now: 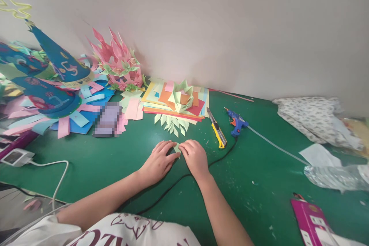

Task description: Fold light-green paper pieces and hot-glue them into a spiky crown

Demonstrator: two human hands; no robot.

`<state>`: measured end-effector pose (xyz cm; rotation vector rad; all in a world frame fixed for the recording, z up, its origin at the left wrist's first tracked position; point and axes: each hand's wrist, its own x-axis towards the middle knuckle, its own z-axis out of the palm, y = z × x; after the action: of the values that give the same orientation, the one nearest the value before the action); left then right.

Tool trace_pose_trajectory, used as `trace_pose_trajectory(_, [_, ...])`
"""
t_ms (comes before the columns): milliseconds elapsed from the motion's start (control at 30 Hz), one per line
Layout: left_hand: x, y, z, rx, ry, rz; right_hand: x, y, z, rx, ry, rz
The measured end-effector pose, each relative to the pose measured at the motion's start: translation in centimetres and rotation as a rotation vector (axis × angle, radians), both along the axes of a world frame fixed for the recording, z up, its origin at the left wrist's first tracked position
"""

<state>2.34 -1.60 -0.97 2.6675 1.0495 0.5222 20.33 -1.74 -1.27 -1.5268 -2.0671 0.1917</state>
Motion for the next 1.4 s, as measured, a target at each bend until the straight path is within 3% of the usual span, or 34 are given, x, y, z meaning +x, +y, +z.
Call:
trace_pose_trajectory(700, [0.0,0.0,0.0,-0.081,-0.043,-0.018,0.2,0.2,-0.2,0.015,-0.106,0.082])
trace_pose_trajectory(1133, [0.1,0.0,0.4,-0.043,0.018,-0.013,0.0,0.0,-0.3,0.043,-0.084,0.074])
trace_pose_trajectory(1400, [0.0,0.1,0.5,0.007,0.085,-0.033,0.4,-0.5,0.9,-0.032,-0.001,0.149])
